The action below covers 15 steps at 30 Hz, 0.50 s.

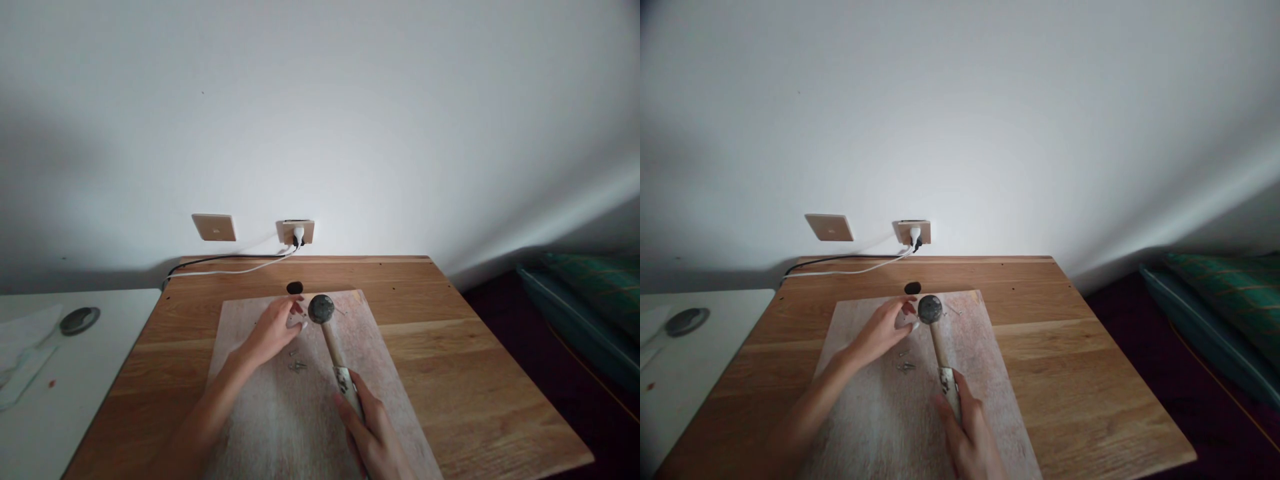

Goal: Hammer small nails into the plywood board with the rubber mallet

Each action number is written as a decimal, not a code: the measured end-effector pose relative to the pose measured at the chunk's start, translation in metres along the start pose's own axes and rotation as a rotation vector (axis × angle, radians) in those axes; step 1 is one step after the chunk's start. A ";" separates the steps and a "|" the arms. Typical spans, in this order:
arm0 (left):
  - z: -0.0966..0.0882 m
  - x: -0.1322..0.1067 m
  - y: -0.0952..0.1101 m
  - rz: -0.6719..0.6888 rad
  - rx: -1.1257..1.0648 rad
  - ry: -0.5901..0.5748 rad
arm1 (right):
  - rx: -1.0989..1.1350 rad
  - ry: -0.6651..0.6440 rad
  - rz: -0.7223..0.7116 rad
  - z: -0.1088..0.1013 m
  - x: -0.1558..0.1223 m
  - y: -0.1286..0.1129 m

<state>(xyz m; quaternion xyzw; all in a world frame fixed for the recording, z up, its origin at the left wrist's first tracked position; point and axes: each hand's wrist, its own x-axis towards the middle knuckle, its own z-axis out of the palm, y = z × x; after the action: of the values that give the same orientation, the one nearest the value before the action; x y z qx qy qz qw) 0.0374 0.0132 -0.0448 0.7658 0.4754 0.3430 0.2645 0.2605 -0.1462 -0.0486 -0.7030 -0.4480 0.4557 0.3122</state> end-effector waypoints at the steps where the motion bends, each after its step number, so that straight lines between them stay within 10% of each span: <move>1: -0.007 -0.005 0.005 0.012 0.038 -0.038 | -0.004 0.002 0.013 -0.002 -0.001 0.002; 7: -0.029 -0.032 0.027 0.017 0.288 -0.306 | -0.038 0.082 0.029 -0.011 -0.004 0.011; 15: -0.019 -0.032 0.017 0.010 0.263 -0.267 | -0.043 0.070 0.020 -0.008 -0.005 0.015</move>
<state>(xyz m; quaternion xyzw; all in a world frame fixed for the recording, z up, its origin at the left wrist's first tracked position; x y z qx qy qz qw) 0.0216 -0.0215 -0.0297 0.8349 0.4730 0.1745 0.2209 0.2726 -0.1567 -0.0564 -0.7295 -0.4395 0.4239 0.3081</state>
